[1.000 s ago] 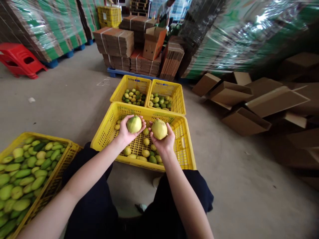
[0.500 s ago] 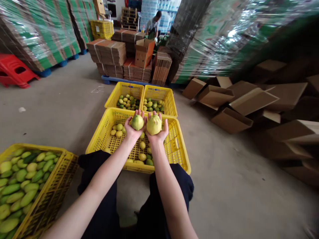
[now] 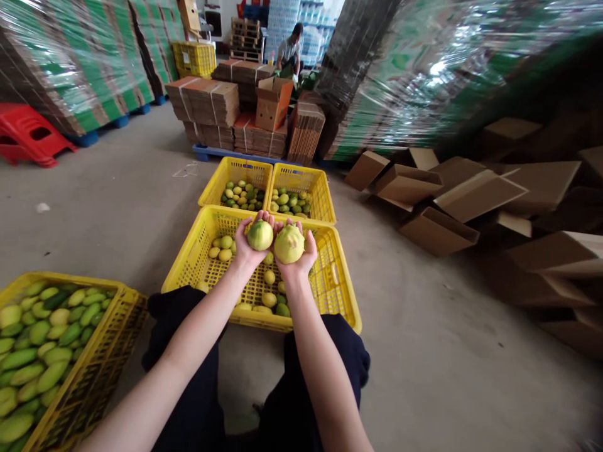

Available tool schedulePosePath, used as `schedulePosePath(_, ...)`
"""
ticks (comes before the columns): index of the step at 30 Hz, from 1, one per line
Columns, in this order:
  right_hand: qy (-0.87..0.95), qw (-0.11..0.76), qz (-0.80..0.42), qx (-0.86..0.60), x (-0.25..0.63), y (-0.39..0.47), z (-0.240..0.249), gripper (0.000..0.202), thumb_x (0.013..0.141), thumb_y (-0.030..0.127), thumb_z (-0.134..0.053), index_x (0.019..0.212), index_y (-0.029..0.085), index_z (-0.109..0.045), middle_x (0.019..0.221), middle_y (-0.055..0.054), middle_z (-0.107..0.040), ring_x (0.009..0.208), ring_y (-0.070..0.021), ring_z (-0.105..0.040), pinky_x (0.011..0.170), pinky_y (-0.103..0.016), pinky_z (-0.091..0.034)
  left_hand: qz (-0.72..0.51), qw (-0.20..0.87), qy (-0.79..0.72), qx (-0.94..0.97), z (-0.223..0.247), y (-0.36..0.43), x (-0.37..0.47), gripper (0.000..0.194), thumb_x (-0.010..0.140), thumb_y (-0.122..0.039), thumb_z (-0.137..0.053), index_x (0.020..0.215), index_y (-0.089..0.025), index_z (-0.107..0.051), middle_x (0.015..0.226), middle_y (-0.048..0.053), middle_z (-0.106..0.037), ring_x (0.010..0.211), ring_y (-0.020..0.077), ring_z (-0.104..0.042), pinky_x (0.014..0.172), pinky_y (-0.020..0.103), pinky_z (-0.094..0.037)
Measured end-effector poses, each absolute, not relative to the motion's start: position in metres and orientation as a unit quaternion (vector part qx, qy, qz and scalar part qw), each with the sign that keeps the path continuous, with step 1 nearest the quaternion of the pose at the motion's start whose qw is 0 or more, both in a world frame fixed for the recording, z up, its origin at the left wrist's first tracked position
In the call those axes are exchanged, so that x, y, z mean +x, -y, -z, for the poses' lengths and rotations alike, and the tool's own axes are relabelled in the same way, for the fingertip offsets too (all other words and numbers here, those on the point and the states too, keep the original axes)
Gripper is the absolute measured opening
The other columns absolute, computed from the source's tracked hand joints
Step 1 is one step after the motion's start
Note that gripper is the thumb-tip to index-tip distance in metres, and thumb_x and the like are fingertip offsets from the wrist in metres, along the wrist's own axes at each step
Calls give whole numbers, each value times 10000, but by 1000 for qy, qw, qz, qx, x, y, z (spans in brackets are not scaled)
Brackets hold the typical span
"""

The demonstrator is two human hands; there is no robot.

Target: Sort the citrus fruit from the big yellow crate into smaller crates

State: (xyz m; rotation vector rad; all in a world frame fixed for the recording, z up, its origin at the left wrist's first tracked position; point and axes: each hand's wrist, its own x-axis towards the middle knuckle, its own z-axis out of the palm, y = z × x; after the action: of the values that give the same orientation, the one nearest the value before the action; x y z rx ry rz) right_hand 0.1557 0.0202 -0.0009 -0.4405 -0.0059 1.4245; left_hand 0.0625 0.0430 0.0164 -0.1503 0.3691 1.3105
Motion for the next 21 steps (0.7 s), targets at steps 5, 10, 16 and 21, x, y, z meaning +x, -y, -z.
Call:
schedulePosePath(5,9,738,-642,-208,156,-21,1,172,822,318,-532,920,229,-641,895,-20,-748,806,-177,-706,951,-407,-560,-601,779,-170,-64,-16,-42,65,259,857,-166,-470,990,-179,-692,745,27,-728,698,151,-709,829,287,-567)
schedulePosePath(10,15,741,-635,-216,155,-22,3,156,820,303,-527,899,233,-642,882,-13,-739,799,-169,-703,970,-399,-556,-609,770,-179,-55,-15,-43,66,273,836,-160,-487,1003,-180,-702,752,27,-728,718,158,-709,849,298,-561)
schedulePosePath(16,9,747,-630,-213,154,-22,2,139,812,277,-520,879,236,-634,841,2,-740,781,-165,-711,960,-385,-566,-599,778,-178,-64,-14,-43,67,222,854,-164,-473,891,-170,-692,726,27,-710,717,144,-695,831,263,-554)
schedulePosePath(21,-18,736,-637,-230,153,-21,6,228,813,304,-504,950,207,-658,872,-17,-754,832,-178,-725,947,-368,-569,-607,766,-196,-78,-9,-44,69,297,877,-201,-436,1006,-175,-702,777,42,-712,809,177,-697,895,309,-546)
